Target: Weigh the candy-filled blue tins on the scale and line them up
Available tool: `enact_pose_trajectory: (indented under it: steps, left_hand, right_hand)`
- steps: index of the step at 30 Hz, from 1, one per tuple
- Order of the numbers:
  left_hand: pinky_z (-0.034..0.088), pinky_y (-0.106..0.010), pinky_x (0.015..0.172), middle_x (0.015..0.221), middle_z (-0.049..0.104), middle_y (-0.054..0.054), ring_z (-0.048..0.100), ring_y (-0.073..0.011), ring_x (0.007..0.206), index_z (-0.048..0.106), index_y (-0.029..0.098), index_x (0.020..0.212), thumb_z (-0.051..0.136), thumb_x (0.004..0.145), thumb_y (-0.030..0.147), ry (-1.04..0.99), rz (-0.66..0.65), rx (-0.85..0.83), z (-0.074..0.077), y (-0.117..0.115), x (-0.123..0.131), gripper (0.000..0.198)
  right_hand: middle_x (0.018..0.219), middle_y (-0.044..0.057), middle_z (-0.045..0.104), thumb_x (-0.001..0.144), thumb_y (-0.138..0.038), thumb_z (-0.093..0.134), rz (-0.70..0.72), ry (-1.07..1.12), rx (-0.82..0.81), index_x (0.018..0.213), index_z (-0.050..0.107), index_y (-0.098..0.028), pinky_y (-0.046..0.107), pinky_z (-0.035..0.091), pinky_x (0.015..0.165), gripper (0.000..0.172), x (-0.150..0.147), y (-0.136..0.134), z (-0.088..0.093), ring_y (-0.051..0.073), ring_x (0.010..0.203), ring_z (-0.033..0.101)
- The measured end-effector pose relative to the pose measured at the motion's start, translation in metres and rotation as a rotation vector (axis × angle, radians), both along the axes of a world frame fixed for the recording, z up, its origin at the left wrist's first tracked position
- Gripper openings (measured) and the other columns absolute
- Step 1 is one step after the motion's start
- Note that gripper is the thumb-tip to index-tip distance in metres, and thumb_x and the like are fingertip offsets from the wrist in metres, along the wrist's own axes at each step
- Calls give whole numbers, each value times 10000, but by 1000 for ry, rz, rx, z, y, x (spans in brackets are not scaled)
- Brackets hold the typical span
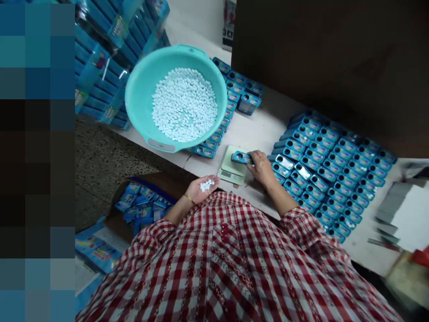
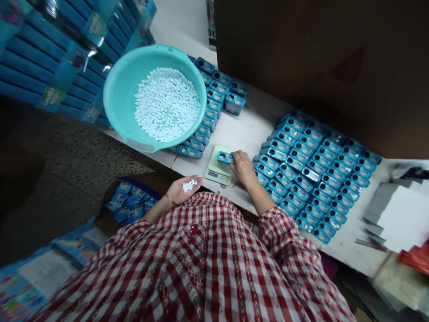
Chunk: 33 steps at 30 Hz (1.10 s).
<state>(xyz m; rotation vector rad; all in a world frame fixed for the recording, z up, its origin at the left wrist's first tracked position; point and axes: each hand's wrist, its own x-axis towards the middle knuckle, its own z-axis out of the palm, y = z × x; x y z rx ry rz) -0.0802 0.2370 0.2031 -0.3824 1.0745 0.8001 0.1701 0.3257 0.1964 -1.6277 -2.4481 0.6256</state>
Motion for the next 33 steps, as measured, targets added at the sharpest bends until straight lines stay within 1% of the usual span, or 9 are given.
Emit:
enact_pose_trajectory:
  steps: [7,9,11,14,18,22,25,28,33]
  left_hand:
    - [519,-289,795,844,703,-133,674,-181,813,632,63,932,428,846,127,53,69,-15,6,14,1,230]
    - [525,-285,781,844,702,-128,674,-180,815,628,68,950,426,850,129,64,85,-29,8,18,1,234]
    - [530,-283,773,838,702,-124,675,-176,808,622,71,983,420,852,125,68,89,-46,10,21,-1,247]
    - [534,-271,752,830,700,-121,676,-170,791,620,70,990,412,859,124,69,68,-71,10,23,-4,252]
    - [527,-277,782,824,697,-135,673,-171,798,621,52,1003,404,861,121,75,-4,-92,6,26,-5,268]
    - [516,-309,825,826,699,-137,668,-186,843,621,52,1043,413,850,122,47,-85,-47,4,29,-1,292]
    - [510,-311,840,835,699,-146,665,-194,867,641,41,985,425,846,124,35,-131,-18,5,30,2,270]
    - [516,-299,816,846,698,-153,668,-191,839,655,39,889,427,846,120,37,-167,0,8,26,1,246]
    - [519,-284,791,845,701,-141,670,-185,822,651,51,848,418,847,117,21,-185,24,7,14,-6,242]
  right_hand:
    - [1111,161,539,786,-202,485,-285,1,74,1165,522,-124,423,408,884,389,-29,133,-23,283,1016,480]
    - [1209,158,511,796,-157,433,-305,48,71,1196,507,-131,413,404,912,408,-33,152,-30,265,1075,473]
    - [1292,131,468,820,-142,373,-299,114,122,1218,497,-159,404,394,942,417,-23,150,-32,237,1137,449]
    - [1223,117,519,872,-209,358,-304,127,239,1178,536,-173,407,381,947,356,17,109,-18,229,1129,453]
    - [961,93,602,890,-344,430,-195,-21,206,980,644,-182,368,403,841,283,72,0,17,218,923,519]
    - [1001,103,586,841,-392,526,-98,-317,62,956,671,-206,340,365,723,263,77,-91,22,231,883,477]
    - [1089,116,556,844,-351,526,-157,-460,62,1052,647,-234,344,335,720,268,68,-115,3,245,921,445]
    - [1146,106,537,868,-280,475,-196,-455,112,970,667,-240,353,324,753,221,61,-117,-8,252,983,422]
    - [1232,101,509,867,-193,444,-150,-351,212,923,660,-203,358,318,844,224,32,-110,16,238,1038,412]
